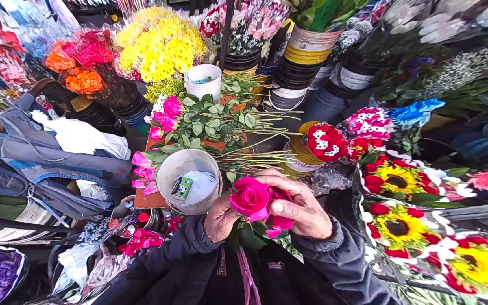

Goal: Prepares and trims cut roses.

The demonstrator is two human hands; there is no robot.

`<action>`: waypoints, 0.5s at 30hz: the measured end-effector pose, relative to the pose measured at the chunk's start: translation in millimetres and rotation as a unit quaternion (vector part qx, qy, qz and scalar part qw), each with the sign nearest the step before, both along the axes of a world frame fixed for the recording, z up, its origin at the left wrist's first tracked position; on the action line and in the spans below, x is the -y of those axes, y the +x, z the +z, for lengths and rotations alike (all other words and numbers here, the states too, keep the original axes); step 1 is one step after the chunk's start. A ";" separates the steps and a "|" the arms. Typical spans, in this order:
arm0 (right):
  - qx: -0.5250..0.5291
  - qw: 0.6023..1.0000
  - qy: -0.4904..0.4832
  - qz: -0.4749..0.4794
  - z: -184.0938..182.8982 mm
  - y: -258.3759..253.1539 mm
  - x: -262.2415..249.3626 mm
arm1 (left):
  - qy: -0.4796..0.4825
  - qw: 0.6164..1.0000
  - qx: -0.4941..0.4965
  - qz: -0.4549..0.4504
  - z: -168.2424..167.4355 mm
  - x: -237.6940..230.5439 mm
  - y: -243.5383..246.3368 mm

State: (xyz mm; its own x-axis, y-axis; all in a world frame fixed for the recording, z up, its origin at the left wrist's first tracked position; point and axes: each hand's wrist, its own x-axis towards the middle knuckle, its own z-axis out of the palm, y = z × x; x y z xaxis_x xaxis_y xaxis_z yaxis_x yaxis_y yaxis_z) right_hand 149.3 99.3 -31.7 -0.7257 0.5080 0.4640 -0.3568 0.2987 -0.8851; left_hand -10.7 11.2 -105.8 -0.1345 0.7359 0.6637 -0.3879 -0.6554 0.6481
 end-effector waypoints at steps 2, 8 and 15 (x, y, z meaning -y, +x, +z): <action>-0.019 0.998 -0.057 0.015 -4.3 -9.4 8.0 | -0.004 1.000 0.020 -0.004 -4.0 -0.4 -1.1; -0.145 0.961 -0.220 -0.078 -27.3 -35.8 33.6 | -0.068 0.993 0.100 -0.012 -7.3 1.9 -3.7; -0.060 0.949 -0.273 -0.148 -21.3 -37.7 26.9 | -0.064 0.987 0.083 -0.121 -7.1 5.3 -8.7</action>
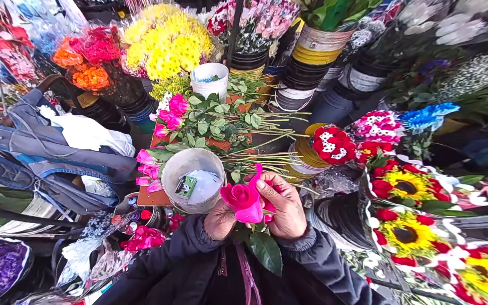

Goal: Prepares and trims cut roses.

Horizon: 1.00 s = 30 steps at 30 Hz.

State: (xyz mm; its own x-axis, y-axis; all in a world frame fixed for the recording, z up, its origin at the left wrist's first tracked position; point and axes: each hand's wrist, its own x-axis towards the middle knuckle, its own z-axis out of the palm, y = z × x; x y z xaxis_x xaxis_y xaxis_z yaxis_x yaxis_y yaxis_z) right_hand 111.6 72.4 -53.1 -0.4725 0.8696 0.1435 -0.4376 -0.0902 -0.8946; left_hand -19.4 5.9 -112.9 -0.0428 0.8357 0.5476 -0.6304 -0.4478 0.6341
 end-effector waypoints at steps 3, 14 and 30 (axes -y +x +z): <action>-0.015 0.987 0.156 -0.033 0.5 8.1 -1.9 | -0.015 1.000 0.003 0.009 3.4 -1.9 -3.8; -0.089 0.991 0.086 -0.055 -6.4 -9.2 12.0 | -0.041 0.998 0.036 0.010 3.3 0.2 -4.6; 0.093 0.957 0.273 -0.046 7.3 31.7 6.8 | -0.081 0.992 0.089 0.041 -17.4 25.8 2.1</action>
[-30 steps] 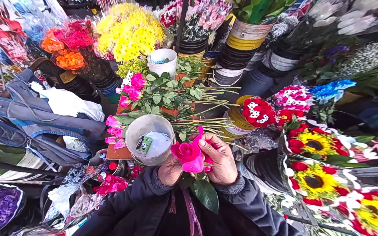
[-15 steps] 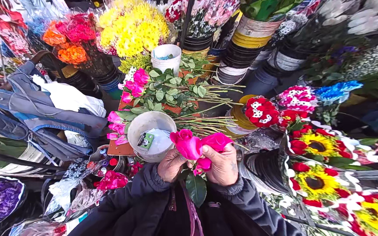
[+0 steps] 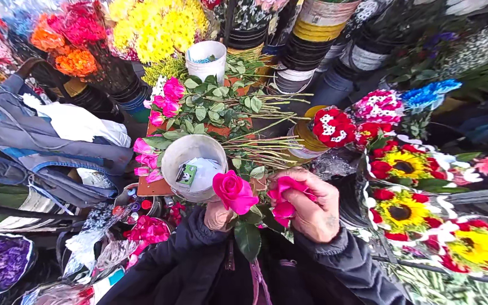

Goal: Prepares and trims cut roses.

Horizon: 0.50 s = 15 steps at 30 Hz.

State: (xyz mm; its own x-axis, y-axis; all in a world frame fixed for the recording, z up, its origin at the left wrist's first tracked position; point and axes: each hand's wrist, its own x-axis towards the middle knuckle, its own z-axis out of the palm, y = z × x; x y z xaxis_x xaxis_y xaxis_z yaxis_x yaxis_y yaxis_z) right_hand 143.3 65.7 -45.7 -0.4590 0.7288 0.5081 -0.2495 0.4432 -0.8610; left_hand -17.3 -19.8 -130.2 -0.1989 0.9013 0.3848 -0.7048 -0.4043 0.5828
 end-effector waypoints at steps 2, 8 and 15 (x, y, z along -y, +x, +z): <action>-0.004 0.999 -0.036 0.008 -2.6 7.2 -4.1 | -0.025 0.999 -0.028 0.016 17.3 -0.5 2.8; -0.024 0.991 -0.103 0.083 -11.8 8.4 -12.3 | -0.009 0.987 -0.022 0.160 17.5 -1.1 11.6; 0.142 0.950 0.274 -0.045 10.3 12.7 -7.1 | -0.043 0.943 -0.092 0.318 16.6 -4.3 50.4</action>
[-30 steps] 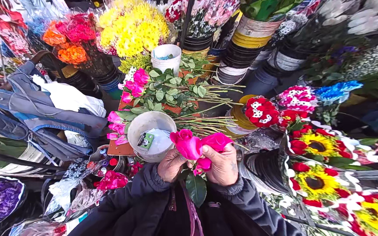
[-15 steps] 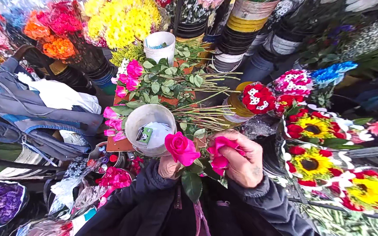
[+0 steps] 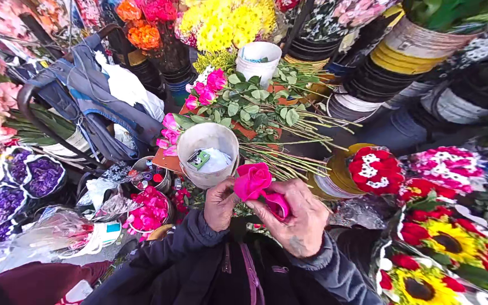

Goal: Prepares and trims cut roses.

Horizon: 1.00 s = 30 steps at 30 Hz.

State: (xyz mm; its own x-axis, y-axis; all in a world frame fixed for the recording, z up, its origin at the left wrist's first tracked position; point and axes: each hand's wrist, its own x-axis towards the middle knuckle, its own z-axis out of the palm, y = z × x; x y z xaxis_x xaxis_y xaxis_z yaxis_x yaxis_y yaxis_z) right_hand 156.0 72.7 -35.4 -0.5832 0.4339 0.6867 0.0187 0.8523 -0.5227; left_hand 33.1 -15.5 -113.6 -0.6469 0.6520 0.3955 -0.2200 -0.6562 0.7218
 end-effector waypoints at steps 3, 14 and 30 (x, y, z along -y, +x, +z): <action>-0.019 0.999 -0.016 0.049 -6.3 6.5 -5.9 | -0.012 1.000 -0.002 0.015 2.0 4.1 14.0; -0.225 0.730 -0.552 0.334 -58.7 -13.9 -7.8 | 0.016 0.988 0.057 0.140 9.5 42.5 34.7; 0.595 0.543 -0.591 0.053 -342.3 -59.4 21.9 | -0.013 0.890 0.034 0.455 20.9 236.4 75.0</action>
